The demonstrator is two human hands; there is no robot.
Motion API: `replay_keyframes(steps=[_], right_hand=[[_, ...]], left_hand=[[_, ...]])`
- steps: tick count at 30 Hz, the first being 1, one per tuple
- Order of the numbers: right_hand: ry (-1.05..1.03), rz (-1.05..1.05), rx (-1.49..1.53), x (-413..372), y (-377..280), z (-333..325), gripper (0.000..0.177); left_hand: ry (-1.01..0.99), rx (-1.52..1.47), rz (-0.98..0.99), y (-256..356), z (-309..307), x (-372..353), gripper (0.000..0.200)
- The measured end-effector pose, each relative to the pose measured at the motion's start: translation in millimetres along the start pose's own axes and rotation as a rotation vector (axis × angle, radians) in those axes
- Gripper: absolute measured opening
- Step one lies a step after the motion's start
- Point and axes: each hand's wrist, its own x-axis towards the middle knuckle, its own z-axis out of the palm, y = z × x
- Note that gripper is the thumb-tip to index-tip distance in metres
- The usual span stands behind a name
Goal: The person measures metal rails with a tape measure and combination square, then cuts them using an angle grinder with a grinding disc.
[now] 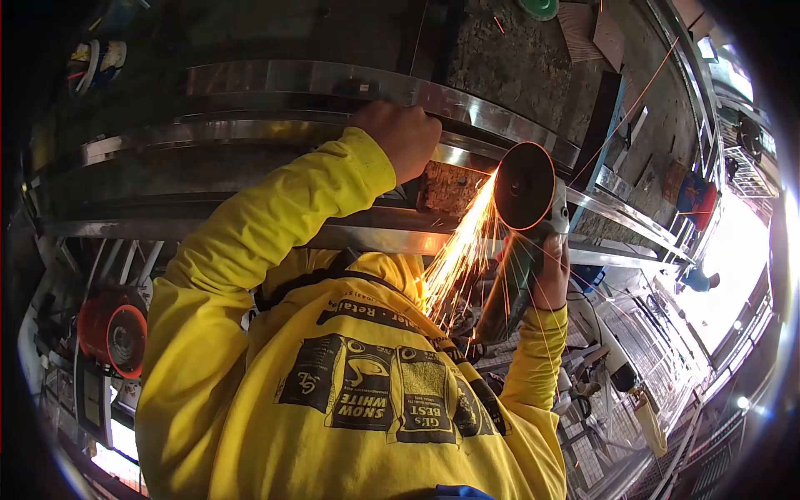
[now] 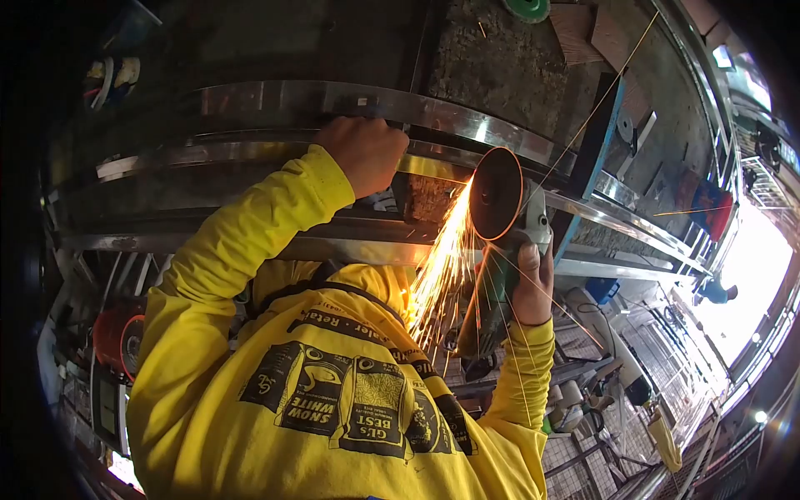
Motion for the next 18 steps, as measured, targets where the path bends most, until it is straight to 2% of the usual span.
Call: replay_keyframes(steps=[3, 6, 12, 14, 18], right_hand=[[0.074, -0.049, -0.020, -2.4, 7.0, -0.8, 0.053], [0.005, -0.017, 0.003, -5.1, 10.7, -6.7, 0.054], [0.177, -0.076, -0.159, -9.1, 32.1, -22.0, 0.056], [0.160, -0.034, -0.083, -11.5, 32.3, -20.3, 0.054], [-0.006, -0.006, 0.053, -8.5, 19.1, -10.7, 0.052]], left_hand=[[-0.011, 0.000, -0.011, 1.4, -0.5, 0.2, 0.013], [-0.042, 0.002, -0.024, 1.7, -2.5, 1.3, 0.013], [-0.077, 0.001, -0.036, 2.7, -5.7, 3.1, 0.012], [-0.074, 0.001, -0.032, 2.4, -4.5, 3.4, 0.012], [-0.061, 0.003, -0.025, 2.3, -4.9, 2.9, 0.012]])
